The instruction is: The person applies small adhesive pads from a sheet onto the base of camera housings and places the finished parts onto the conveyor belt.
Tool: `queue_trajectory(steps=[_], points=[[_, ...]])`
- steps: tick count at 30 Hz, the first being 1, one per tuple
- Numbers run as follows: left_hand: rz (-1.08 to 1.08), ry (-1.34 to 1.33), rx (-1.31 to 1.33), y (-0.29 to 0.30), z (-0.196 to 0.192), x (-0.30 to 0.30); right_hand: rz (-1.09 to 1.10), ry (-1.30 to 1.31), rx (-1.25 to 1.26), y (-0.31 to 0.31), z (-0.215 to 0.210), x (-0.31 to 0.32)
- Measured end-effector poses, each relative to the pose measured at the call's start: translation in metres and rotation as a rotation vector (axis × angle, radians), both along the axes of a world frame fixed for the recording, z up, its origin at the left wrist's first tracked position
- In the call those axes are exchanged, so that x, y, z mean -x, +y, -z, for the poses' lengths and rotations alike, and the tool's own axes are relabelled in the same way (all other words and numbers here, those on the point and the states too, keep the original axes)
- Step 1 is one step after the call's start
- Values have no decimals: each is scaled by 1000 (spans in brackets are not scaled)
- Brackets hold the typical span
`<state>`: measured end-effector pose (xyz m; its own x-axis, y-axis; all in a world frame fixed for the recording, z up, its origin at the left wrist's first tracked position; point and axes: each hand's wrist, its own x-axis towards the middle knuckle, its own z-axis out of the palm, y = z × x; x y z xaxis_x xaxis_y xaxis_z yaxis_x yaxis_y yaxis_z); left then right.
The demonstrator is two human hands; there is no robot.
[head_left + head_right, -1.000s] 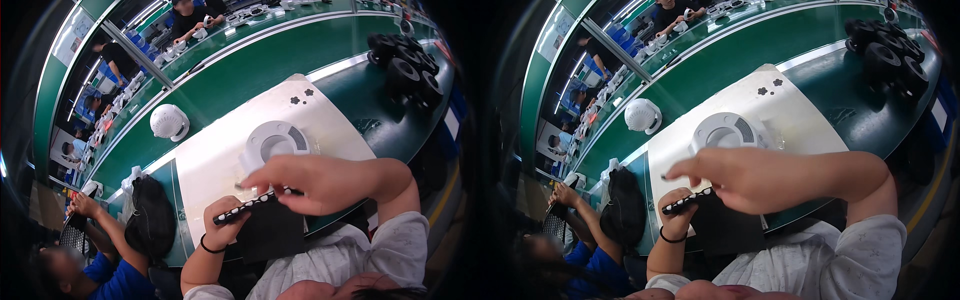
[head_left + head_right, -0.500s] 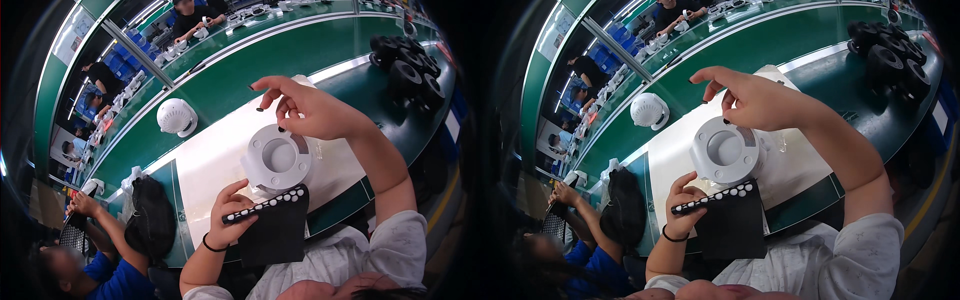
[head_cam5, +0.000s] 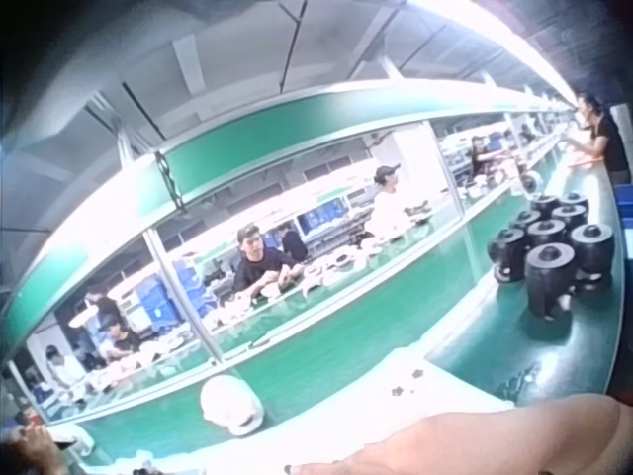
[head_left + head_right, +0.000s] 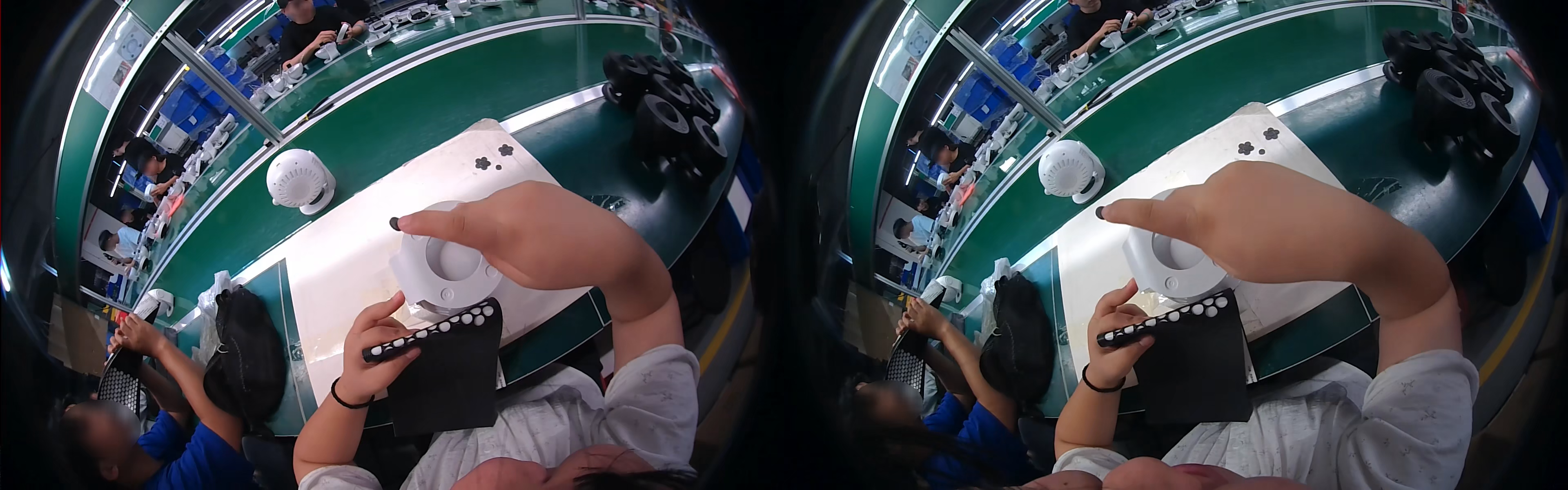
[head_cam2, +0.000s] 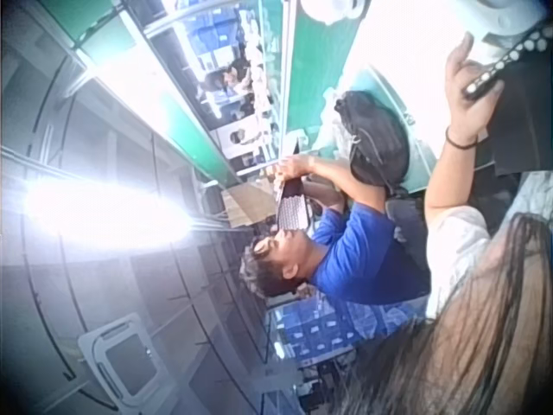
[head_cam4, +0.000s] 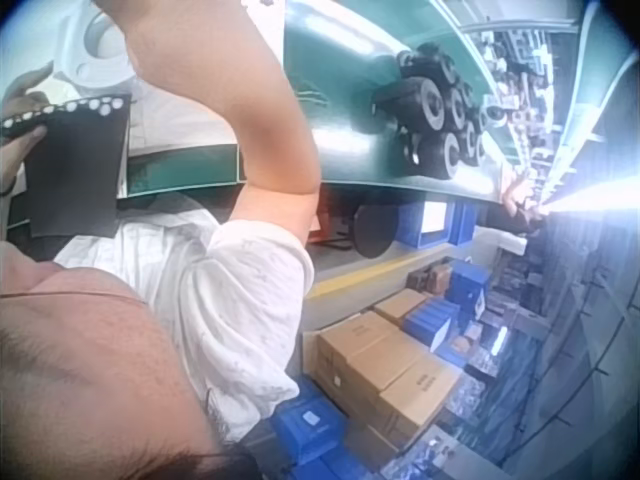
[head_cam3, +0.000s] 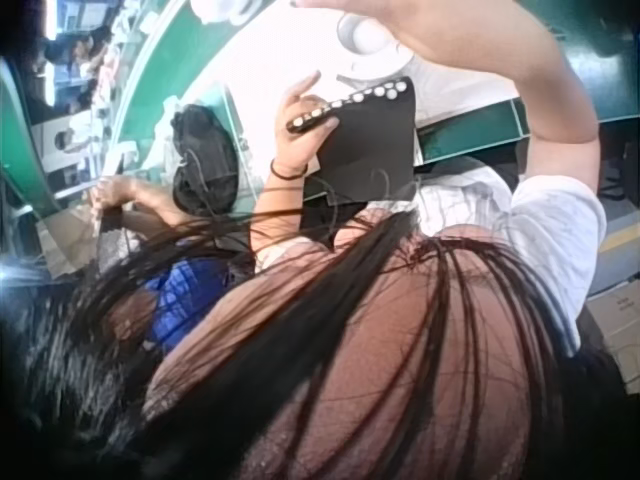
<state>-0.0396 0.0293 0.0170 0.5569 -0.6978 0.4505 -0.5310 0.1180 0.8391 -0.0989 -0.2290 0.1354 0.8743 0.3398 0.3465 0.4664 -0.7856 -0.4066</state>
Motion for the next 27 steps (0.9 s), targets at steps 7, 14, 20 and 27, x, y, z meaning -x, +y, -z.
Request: queue_trajectory(steps=[7, 14, 20, 27], points=[[-14, 13, 13, -5, -1, 3, 38, -297, -125, 10, 22, -22], [26, -59, 20, 0, -1, -1, -26, -14, -287, 23, 25, -35], [22, -59, 37, 4, -2, 0, -41, -350, 108, 34, 24, -18], [40, -48, 37, 15, 0, -5, -8, -326, 180, 40, 14, 4]])
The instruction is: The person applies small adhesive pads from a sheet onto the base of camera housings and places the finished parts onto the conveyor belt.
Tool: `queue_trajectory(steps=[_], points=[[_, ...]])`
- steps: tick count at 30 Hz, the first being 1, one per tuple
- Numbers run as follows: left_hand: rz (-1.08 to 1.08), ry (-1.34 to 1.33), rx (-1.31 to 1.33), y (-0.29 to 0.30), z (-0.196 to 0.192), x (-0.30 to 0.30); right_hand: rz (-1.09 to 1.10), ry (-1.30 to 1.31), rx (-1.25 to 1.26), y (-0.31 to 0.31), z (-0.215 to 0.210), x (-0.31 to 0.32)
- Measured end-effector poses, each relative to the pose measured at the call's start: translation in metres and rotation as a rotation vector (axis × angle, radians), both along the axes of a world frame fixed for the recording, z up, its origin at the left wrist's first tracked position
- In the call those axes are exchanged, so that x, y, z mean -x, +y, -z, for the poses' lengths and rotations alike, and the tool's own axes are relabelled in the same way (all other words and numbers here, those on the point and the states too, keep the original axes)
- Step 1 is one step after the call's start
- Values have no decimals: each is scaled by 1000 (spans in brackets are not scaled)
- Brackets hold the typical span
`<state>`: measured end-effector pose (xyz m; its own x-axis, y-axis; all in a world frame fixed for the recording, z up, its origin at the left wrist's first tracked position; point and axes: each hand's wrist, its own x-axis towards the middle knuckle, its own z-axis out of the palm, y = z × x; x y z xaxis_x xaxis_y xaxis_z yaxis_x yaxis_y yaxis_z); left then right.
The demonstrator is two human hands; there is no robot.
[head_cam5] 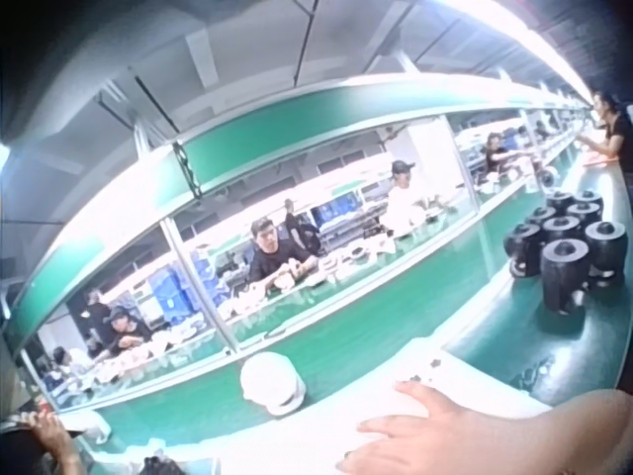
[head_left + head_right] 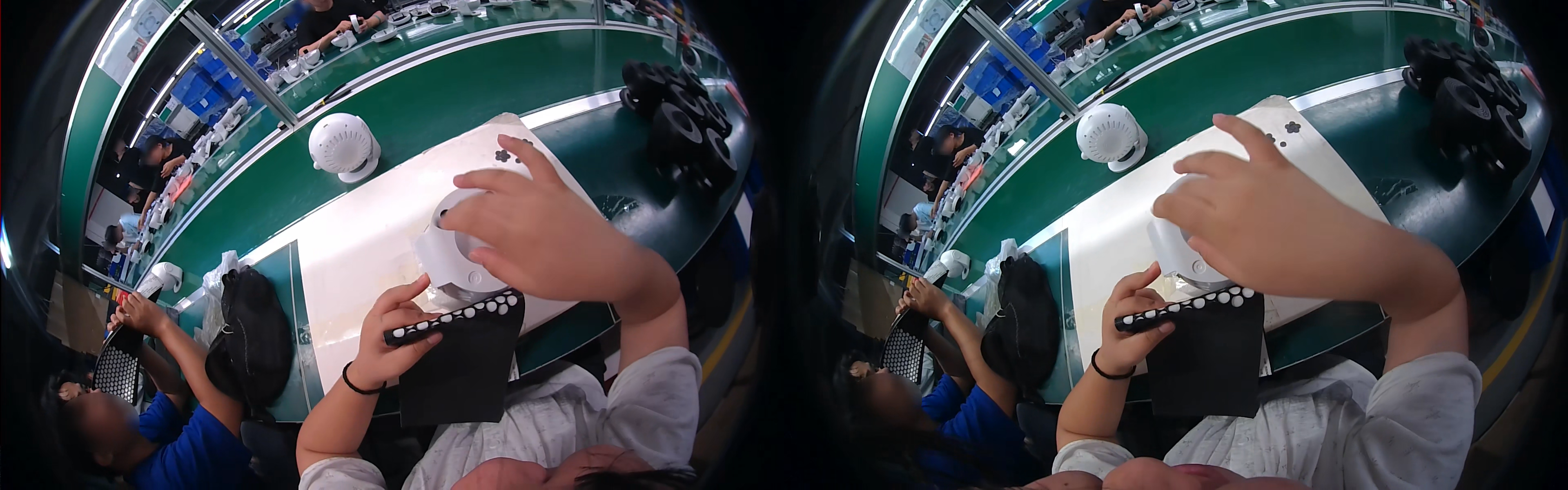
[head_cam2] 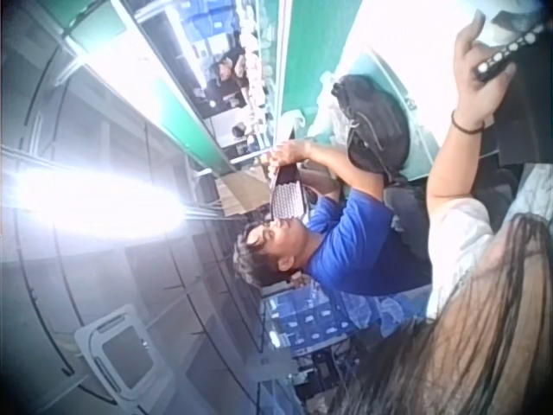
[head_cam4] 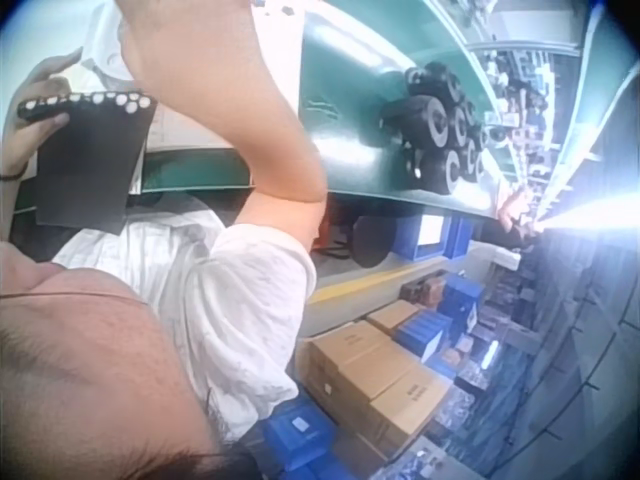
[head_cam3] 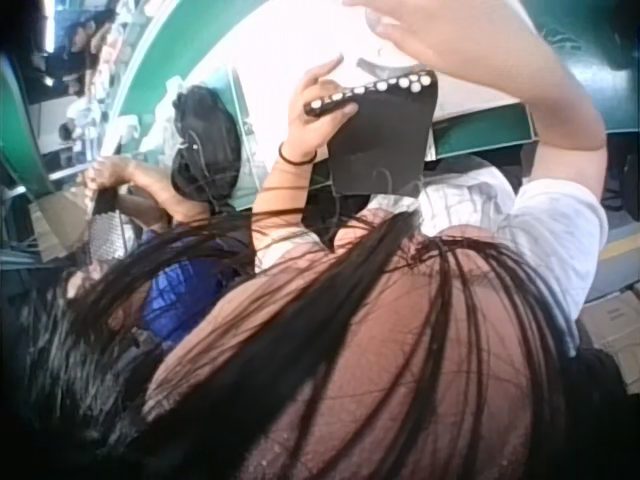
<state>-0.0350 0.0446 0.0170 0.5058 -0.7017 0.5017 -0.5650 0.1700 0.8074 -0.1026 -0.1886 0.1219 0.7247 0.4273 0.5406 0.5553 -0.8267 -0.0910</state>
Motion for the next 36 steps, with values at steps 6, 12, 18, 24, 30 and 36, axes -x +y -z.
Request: queue_trajectory(steps=[6, 12, 18, 24, 30, 36], points=[[-2, 49, -27, 5, -3, 2, -302, 208, -56, -9, 3, -9], [2, 54, 0, 8, 0, -1, -282, 202, -5, -3, 6, -7], [10, 50, 28, 18, 2, -5, -100, 81, 187, 24, -2, 18], [-15, 52, 46, 21, 2, -6, 3, -4, 389, 38, 8, 26], [-40, -78, -48, 28, -3, -9, -8, 162, 122, 44, -5, 26], [54, -4, 70, 23, -2, -7, 88, 164, 6, 65, -5, 29]])
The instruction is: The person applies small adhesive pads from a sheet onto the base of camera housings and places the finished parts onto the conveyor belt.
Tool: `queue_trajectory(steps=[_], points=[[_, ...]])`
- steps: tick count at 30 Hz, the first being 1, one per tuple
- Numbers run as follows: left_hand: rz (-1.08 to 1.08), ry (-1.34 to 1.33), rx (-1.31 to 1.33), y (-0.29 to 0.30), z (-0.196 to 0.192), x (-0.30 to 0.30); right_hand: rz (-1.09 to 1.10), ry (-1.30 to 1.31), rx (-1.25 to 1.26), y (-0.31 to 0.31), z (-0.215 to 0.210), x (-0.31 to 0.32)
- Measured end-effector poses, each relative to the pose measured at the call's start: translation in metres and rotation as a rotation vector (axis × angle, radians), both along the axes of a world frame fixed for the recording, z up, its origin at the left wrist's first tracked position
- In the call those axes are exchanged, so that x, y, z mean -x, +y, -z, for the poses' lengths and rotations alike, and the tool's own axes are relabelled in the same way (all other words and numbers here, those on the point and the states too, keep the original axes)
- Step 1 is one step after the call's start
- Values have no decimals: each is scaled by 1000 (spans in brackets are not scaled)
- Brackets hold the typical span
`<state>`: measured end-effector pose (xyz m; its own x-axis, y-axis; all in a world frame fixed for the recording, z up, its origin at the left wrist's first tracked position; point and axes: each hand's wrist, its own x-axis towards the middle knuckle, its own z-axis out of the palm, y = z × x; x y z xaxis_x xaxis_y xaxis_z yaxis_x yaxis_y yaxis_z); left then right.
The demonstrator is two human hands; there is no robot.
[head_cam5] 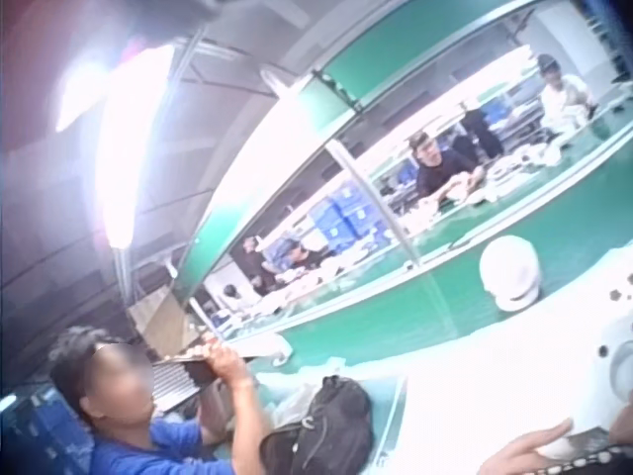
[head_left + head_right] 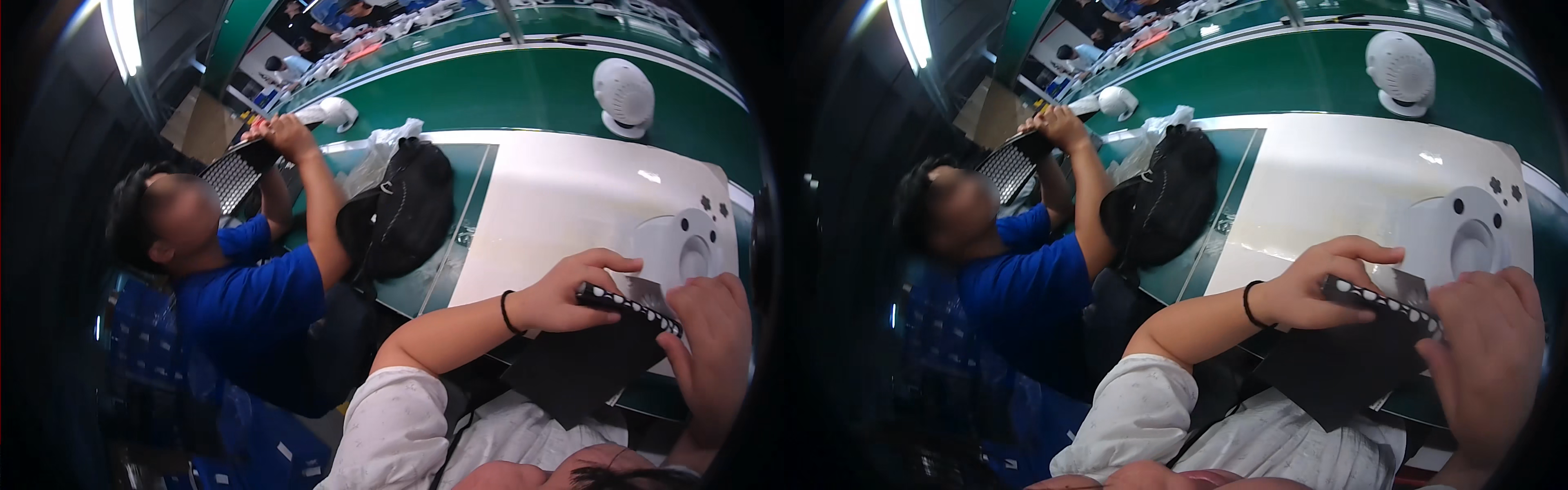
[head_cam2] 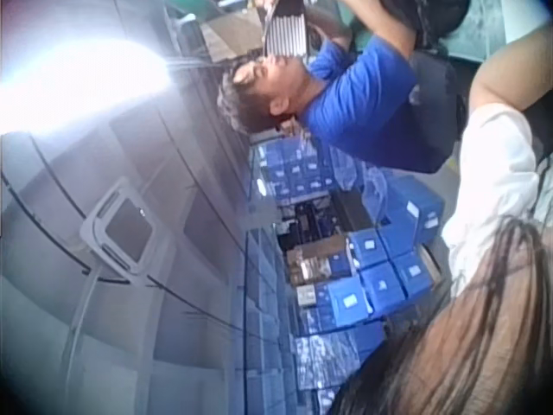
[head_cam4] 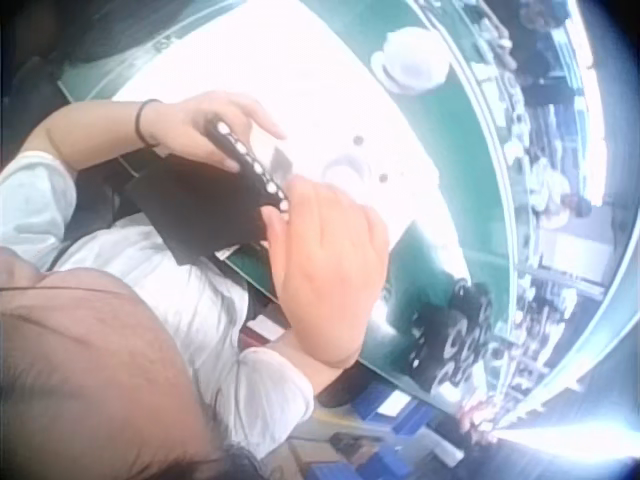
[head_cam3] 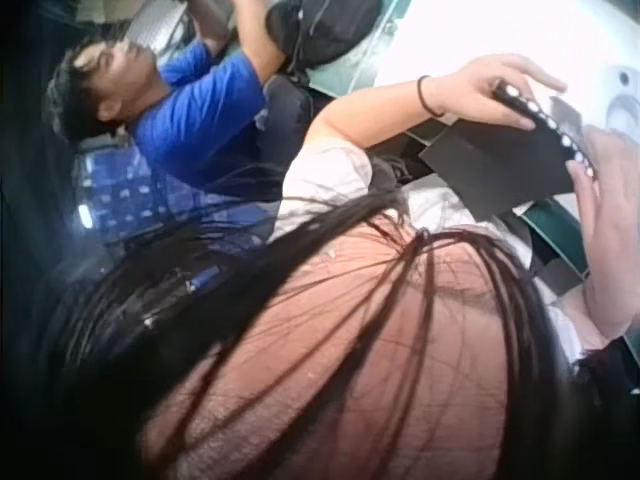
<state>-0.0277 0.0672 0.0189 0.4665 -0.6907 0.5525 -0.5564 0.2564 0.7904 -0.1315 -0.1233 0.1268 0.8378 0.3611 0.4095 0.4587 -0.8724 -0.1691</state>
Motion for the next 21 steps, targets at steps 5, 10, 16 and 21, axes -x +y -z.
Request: queue_trajectory(steps=[5, 10, 16, 21], points=[[-7, 29, 46, 1, 8, -2, -17, -103, 60, 5, 2, -2], [-53, -21, 48, 9, 1, 2, -233, -48, -113, 20, 10, -10], [-52, 3, 61, 6, -2, 7, -150, -77, -105, 26, 15, -9], [-74, -45, 62, 4, 0, 6, -158, -78, -86, 25, 16, -9]])
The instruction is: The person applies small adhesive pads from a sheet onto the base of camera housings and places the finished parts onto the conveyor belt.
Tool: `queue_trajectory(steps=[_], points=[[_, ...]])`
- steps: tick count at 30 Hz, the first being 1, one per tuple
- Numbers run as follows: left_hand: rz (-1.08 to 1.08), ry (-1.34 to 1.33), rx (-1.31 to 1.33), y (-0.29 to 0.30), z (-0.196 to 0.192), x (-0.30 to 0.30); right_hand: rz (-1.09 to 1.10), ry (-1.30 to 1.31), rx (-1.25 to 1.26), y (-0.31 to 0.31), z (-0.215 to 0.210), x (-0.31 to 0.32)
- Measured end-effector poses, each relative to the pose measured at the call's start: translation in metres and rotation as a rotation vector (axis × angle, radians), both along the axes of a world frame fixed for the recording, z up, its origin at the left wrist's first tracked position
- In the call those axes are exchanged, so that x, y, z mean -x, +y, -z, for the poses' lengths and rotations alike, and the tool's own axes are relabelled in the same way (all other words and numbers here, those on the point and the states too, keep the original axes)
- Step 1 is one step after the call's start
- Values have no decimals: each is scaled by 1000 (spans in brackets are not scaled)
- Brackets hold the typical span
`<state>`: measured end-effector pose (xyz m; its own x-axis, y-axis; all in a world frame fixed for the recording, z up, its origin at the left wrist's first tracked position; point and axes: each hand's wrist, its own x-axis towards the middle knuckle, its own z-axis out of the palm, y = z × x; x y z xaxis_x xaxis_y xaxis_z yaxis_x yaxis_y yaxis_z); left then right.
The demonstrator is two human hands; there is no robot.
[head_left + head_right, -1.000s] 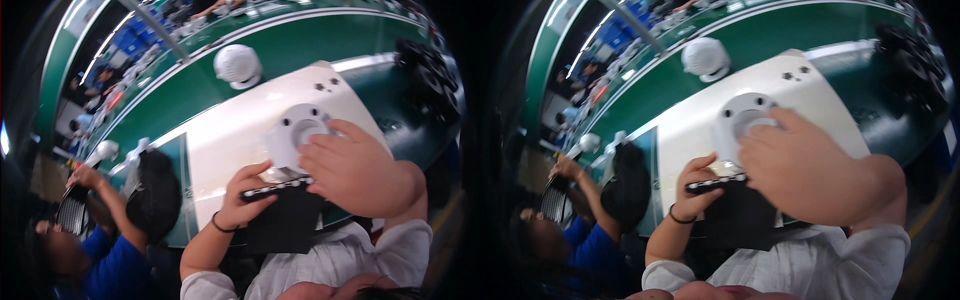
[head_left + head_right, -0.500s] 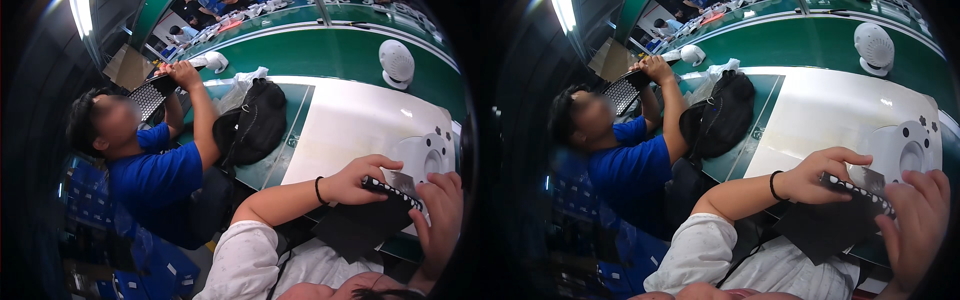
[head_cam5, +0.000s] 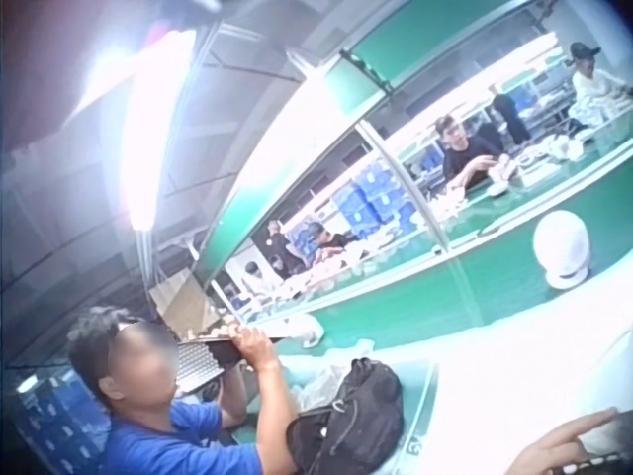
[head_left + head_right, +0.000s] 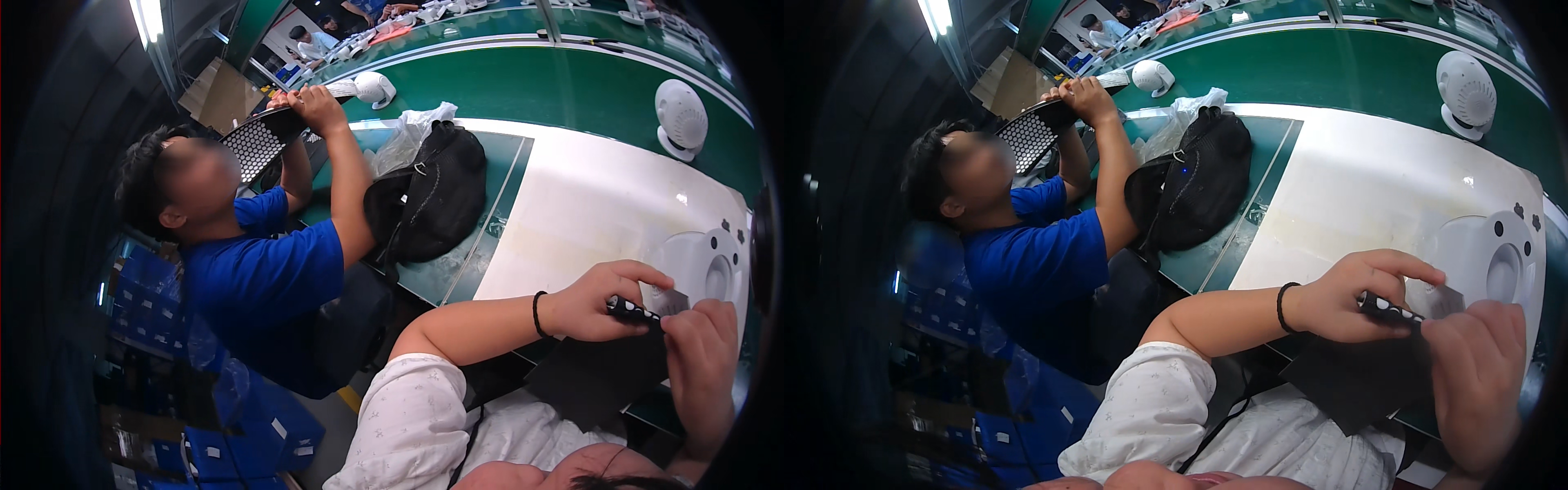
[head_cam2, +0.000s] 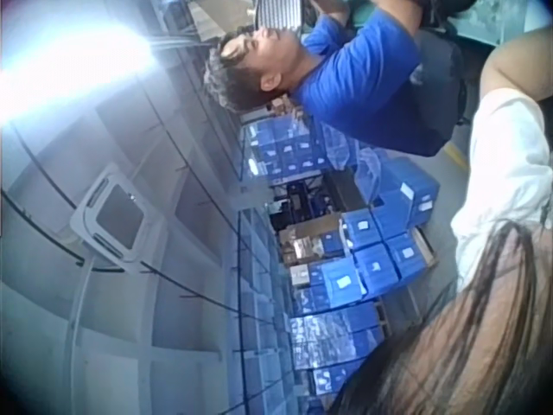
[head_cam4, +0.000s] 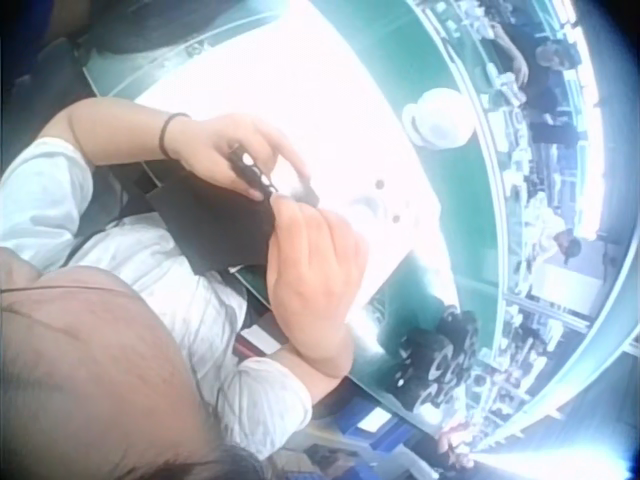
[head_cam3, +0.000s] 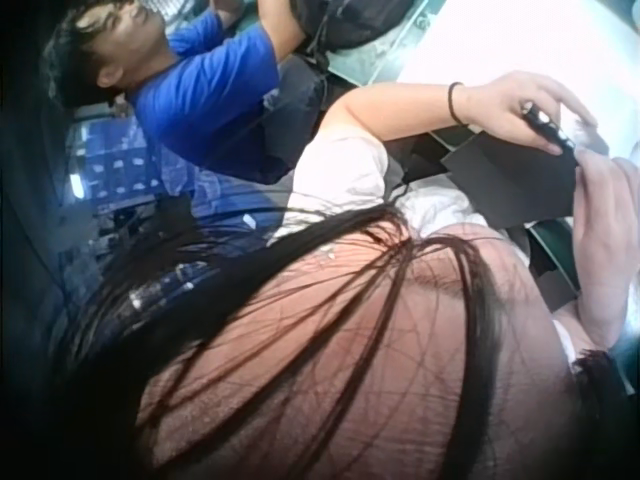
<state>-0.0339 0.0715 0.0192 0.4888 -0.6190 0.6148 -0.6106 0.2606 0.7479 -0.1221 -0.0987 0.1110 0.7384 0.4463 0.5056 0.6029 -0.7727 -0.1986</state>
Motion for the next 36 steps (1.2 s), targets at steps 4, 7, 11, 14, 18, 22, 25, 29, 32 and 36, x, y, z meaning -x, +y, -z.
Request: queue_trajectory(steps=[4, 7, 11, 14, 18, 22, 25, 29, 32, 36], points=[[3, 33, 5, 0, 1, 1, -59, 96, -69, -5, 6, 1], [3, 30, 12, -2, 1, -2, -99, 216, 2, -9, 2, 4], [-7, 20, 22, 5, 1, -1, -73, 192, -105, -11, 8, 0], [45, 17, 26, 1, 1, -4, 85, 152, -123, -16, 5, 6], [54, 32, -8, 3, 0, -2, 106, 261, -150, -32, 12, 0], [70, 28, -21, -1, 1, -4, 105, 298, -115, -41, 8, -3], [31, 28, -49, 4, -1, 0, -5, 287, -66, -54, 7, -7], [125, 13, -29, -10, -3, 3, 80, 445, -203, -71, -1, 7], [56, -19, -88, -3, 1, -4, -58, 514, -128, -86, 4, -27], [18, -30, -195, 1, -5, -5, -254, 540, -142, -88, -13, -44]])
